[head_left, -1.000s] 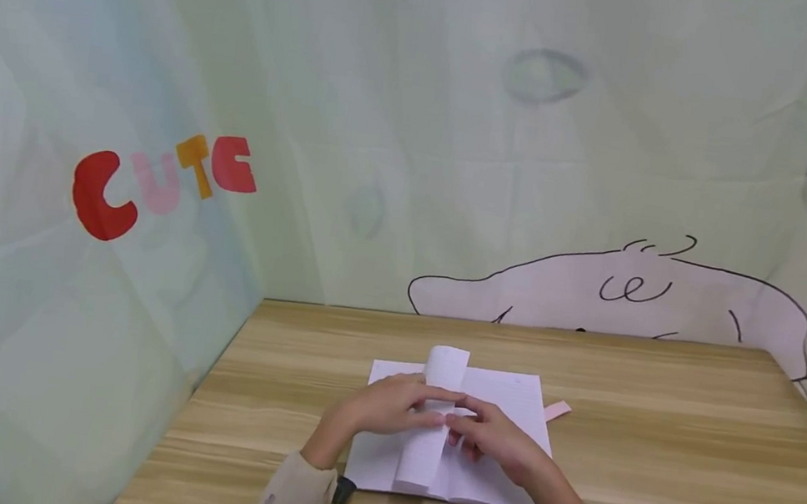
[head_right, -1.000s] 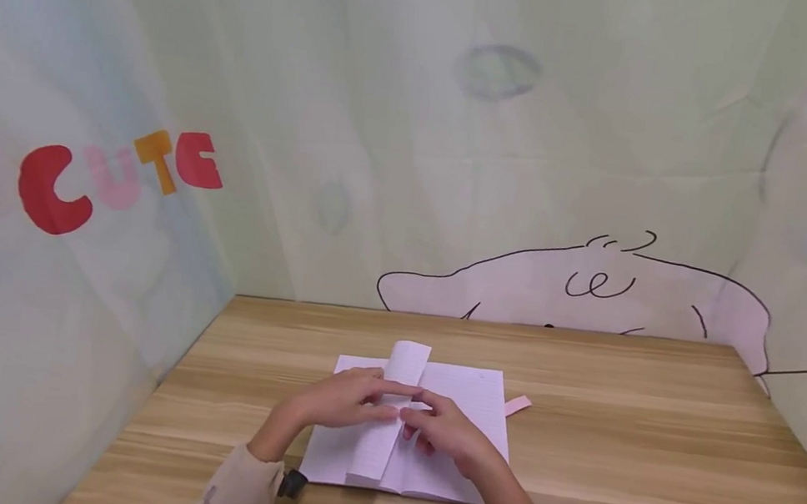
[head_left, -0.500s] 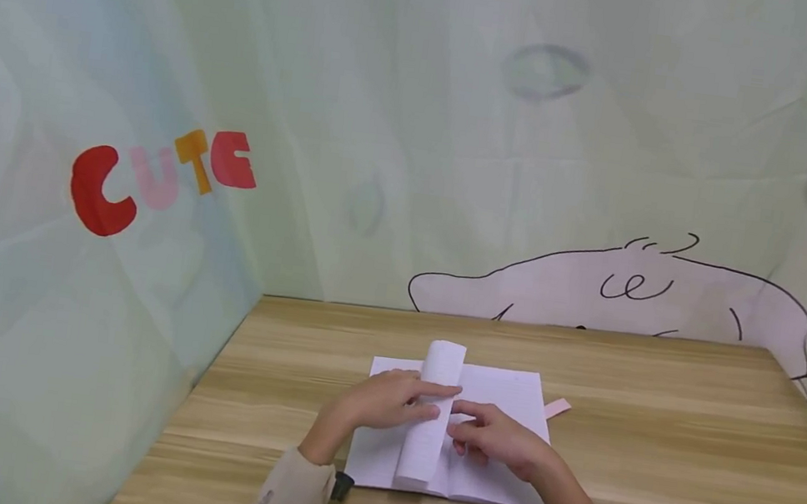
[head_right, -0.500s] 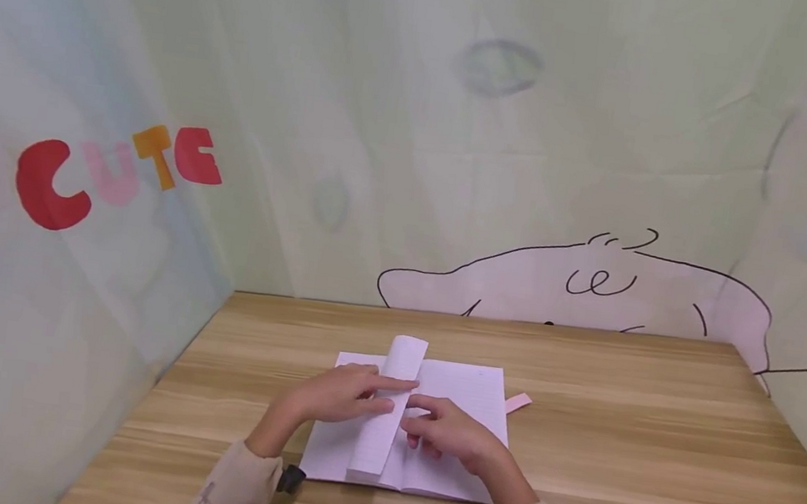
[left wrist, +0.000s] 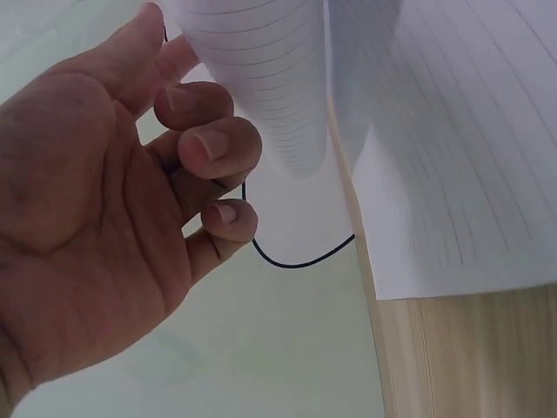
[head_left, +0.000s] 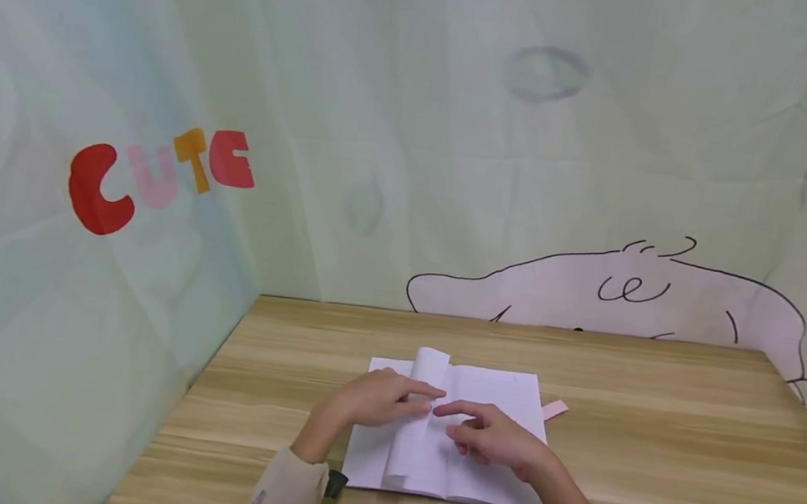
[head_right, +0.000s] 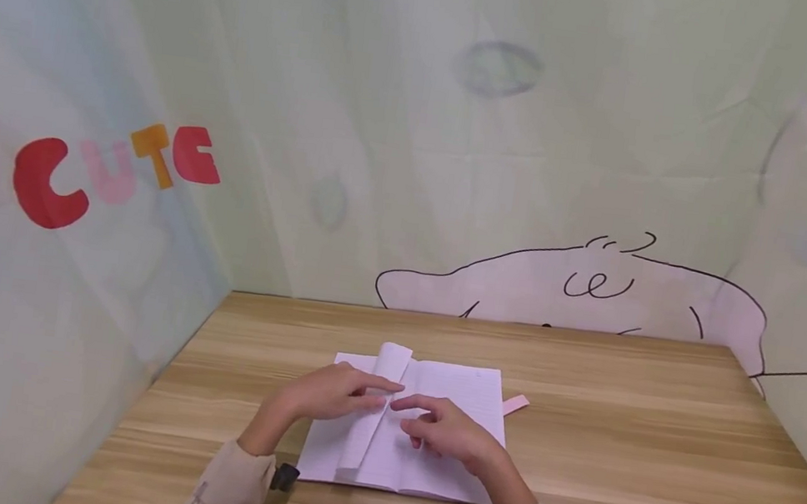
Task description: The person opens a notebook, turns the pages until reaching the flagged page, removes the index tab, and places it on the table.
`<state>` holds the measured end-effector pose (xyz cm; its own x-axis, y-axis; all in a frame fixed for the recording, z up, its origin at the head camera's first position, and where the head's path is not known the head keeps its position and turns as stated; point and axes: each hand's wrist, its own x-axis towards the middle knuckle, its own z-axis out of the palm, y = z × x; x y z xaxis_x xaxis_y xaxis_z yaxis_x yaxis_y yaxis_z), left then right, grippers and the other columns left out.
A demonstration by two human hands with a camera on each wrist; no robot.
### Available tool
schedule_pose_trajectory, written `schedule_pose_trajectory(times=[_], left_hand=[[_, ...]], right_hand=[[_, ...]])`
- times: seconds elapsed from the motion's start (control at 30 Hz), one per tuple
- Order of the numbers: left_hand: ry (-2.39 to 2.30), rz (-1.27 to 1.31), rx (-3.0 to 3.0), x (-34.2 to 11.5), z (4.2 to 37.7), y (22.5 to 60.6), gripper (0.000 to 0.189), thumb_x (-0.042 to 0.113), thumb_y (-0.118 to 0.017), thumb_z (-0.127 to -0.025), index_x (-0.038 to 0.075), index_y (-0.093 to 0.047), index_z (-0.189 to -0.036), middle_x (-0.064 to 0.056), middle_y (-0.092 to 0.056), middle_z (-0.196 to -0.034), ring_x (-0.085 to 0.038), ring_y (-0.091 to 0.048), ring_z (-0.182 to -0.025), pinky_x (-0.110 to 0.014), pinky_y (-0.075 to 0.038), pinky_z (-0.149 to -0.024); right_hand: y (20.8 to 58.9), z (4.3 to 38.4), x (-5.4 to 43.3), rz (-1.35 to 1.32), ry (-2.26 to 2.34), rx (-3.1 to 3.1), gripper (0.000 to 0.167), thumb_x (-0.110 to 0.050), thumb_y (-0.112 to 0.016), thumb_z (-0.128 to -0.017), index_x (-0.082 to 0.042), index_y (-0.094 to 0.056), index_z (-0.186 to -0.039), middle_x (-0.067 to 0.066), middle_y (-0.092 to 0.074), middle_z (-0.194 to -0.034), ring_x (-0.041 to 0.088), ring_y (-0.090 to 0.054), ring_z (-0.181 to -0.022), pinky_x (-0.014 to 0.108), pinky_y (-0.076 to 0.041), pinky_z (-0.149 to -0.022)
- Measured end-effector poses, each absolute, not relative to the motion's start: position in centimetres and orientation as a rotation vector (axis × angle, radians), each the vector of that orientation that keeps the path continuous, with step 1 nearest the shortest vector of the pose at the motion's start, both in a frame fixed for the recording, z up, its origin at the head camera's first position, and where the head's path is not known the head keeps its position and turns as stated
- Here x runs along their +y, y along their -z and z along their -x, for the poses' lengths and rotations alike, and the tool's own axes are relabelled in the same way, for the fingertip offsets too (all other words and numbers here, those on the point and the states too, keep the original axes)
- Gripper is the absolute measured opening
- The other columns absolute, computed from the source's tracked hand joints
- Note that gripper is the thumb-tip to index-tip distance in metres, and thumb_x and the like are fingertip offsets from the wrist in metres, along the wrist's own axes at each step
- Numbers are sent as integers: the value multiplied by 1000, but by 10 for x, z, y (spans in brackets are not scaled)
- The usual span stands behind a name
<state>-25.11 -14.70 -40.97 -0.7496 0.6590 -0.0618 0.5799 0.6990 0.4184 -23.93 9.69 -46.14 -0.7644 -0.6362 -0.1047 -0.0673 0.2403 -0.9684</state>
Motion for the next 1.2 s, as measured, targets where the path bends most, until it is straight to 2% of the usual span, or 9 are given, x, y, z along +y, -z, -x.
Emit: schedule_pose_trajectory(times=[0.1, 0.27, 0.47, 0.6, 0.8, 0.9, 1.0, 1.1, 1.2], left_hand=[[-568, -988, 2691, -149, 251, 409, 35, 30, -56, -103, 17, -65, -134, 6, -51, -66, -6, -40, -61, -24, -37, -61], [-584, -949, 2681, -150, 252, 409, 34, 28, -59, -102, 15, -66, -133, 9, -46, -65, -4, -37, -57, -23, -34, -56], [-566, -923, 2671, -153, 252, 410, 33, 24, -64, -99, 14, -68, -130, 8, -35, -59, -5, -33, -55, -22, -31, -56], [-536, -887, 2669, -155, 252, 411, 32, 17, -64, -98, 15, -68, -130, 9, -31, -56, -5, -30, -52, -22, -29, -53], [-531, -852, 2639, -159, 253, 412, 34, 9, -59, -98, 14, -68, -130, 8, -28, -56, -6, -26, -50, -22, -28, -51], [-518, -836, 2630, -161, 252, 412, 34, 7, -59, -97, 13, -68, -129, 6, -32, -61, -7, -28, -52, -22, -30, -52], [-479, -805, 2626, -164, 251, 411, 34, 5, -59, -96, 14, -69, -128, 4, -46, -73, -8, -34, -57, -23, -33, -55], [-439, -788, 2603, -166, 250, 408, 36, 2, -59, -94, 14, -70, -126, 0, -57, -90, -11, -44, -69, -26, -39, -62], [-416, -781, 2567, -167, 249, 406, 39, -2, -57, -91, 15, -72, -123, -4, -62, -101, -16, -50, -82, -30, -43, -70]], right_hand=[[461, 242, 102, 654, 1507, 2128, 37, -18, -63, -97, -8, -62, -133, 1, -58, -70, 12, -48, -61, 23, -36, -54], [460, 248, 114, 677, 1459, 2247, 39, -19, -65, -97, -9, -61, -134, 5, -62, -71, 17, -56, -70, 27, -42, -63], [459, 253, 130, 755, 1338, 2433, 44, -17, -68, -95, -7, -59, -137, 4, -62, -71, 15, -51, -63, 26, -39, -57], [453, 255, 140, 741, 1262, 2528, 50, -17, -70, -94, -6, -55, -140, 3, -60, -75, 16, -52, -66, 28, -41, -58], [448, 255, 151, 616, 1158, 2562, 66, -15, -79, -86, 3, -49, -142, 3, -57, -78, 17, -51, -70, 31, -43, -62], [450, 255, 154, 574, 1117, 2555, 74, -15, -82, -82, 8, -45, -143, 3, -57, -77, 17, -51, -70, 31, -43, -63], [453, 254, 158, 531, 1086, 2558, 79, -13, -84, -80, 10, -42, -143, 4, -57, -76, 17, -51, -70, 32, -42, -63], [454, 254, 161, 469, 1038, 2570, 83, -14, -84, -80, 11, -39, -145, 5, -57, -79, 18, -52, -72, 33, -43, -65], [454, 255, 163, 408, 981, 2588, 88, -18, -85, -80, 11, -35, -147, 6, -59, -82, 20, -53, -76, 35, -45, -68]])
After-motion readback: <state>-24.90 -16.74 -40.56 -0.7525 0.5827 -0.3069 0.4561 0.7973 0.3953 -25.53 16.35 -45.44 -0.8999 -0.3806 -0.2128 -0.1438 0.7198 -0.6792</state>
